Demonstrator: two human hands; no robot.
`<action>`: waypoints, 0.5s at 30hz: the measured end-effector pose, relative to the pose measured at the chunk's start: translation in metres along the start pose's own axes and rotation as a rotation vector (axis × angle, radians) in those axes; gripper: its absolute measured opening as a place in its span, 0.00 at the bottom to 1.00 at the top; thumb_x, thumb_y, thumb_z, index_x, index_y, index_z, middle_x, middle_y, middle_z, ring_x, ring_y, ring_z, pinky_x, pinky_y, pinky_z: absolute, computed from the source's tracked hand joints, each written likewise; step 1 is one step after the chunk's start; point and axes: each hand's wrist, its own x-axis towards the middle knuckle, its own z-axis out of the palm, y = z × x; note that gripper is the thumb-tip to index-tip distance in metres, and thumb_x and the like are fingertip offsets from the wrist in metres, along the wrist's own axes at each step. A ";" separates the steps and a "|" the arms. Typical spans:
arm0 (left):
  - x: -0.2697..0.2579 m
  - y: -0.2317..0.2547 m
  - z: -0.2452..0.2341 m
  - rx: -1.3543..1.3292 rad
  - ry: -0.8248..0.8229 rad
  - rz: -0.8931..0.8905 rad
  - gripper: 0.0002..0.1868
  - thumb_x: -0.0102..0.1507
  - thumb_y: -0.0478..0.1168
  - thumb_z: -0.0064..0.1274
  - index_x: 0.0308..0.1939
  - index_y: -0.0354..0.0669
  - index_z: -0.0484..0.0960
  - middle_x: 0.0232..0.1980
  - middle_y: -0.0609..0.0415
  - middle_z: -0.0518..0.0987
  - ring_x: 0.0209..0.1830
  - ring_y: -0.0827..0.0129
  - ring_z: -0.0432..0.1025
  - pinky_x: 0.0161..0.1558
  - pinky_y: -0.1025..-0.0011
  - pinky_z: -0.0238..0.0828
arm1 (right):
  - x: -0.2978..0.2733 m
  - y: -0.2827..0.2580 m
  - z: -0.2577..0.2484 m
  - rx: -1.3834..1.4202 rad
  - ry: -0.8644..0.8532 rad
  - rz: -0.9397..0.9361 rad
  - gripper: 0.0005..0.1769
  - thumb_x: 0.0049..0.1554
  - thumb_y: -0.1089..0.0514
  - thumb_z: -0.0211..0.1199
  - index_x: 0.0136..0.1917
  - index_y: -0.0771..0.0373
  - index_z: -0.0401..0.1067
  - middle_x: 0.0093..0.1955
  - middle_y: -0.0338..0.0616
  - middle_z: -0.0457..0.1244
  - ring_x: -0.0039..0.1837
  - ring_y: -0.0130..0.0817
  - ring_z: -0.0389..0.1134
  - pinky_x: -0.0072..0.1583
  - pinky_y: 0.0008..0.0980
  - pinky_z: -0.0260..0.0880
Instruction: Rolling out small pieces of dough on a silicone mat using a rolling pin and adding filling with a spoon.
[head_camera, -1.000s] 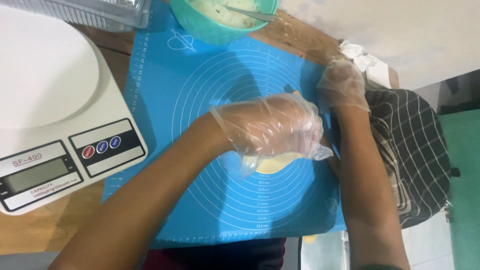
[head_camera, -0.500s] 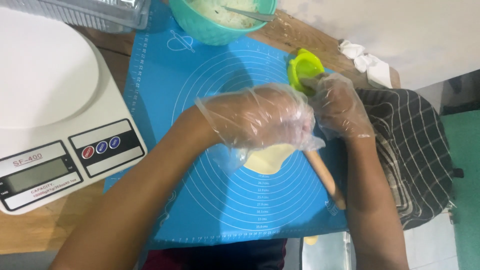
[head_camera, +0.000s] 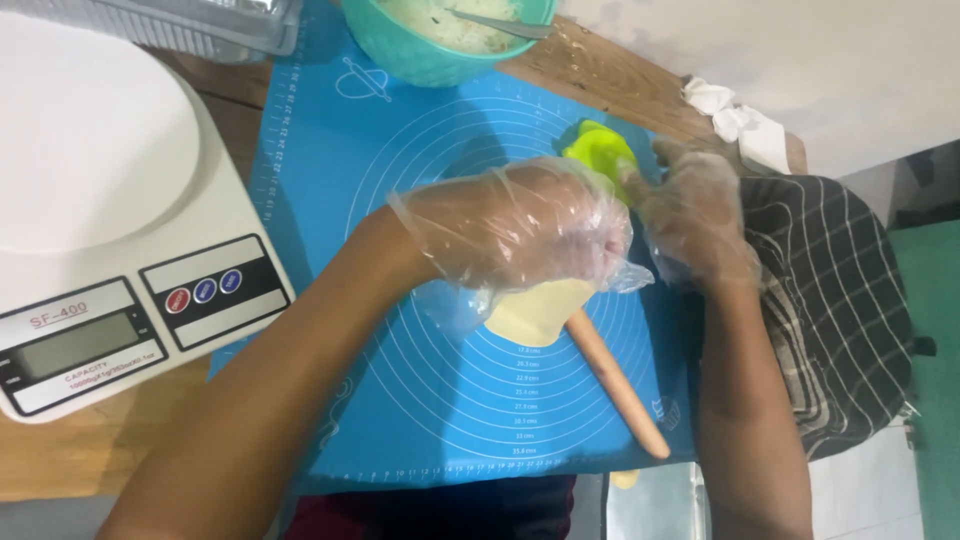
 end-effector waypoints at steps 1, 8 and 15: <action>-0.001 0.003 -0.002 0.044 0.000 0.050 0.18 0.66 0.56 0.46 0.46 0.50 0.83 0.42 0.55 0.82 0.46 0.62 0.79 0.56 0.58 0.77 | 0.000 -0.007 -0.003 0.019 -0.101 0.031 0.22 0.56 0.39 0.70 0.62 0.44 0.77 0.49 0.41 0.70 0.53 0.41 0.73 0.47 0.40 0.74; -0.003 0.007 0.000 -0.011 -0.008 -0.038 0.21 0.67 0.53 0.44 0.51 0.43 0.82 0.44 0.51 0.82 0.47 0.61 0.80 0.58 0.57 0.76 | -0.030 -0.065 -0.042 0.288 -0.360 0.196 0.26 0.57 0.48 0.67 0.67 0.51 0.73 0.54 0.52 0.69 0.56 0.51 0.72 0.53 0.49 0.74; -0.004 -0.001 -0.003 -0.067 -0.019 0.141 0.24 0.65 0.59 0.40 0.50 0.47 0.81 0.46 0.54 0.82 0.46 0.63 0.80 0.53 0.60 0.77 | -0.049 -0.074 -0.080 0.333 -0.447 0.128 0.31 0.60 0.61 0.56 0.76 0.58 0.64 0.54 0.60 0.68 0.52 0.57 0.72 0.49 0.53 0.72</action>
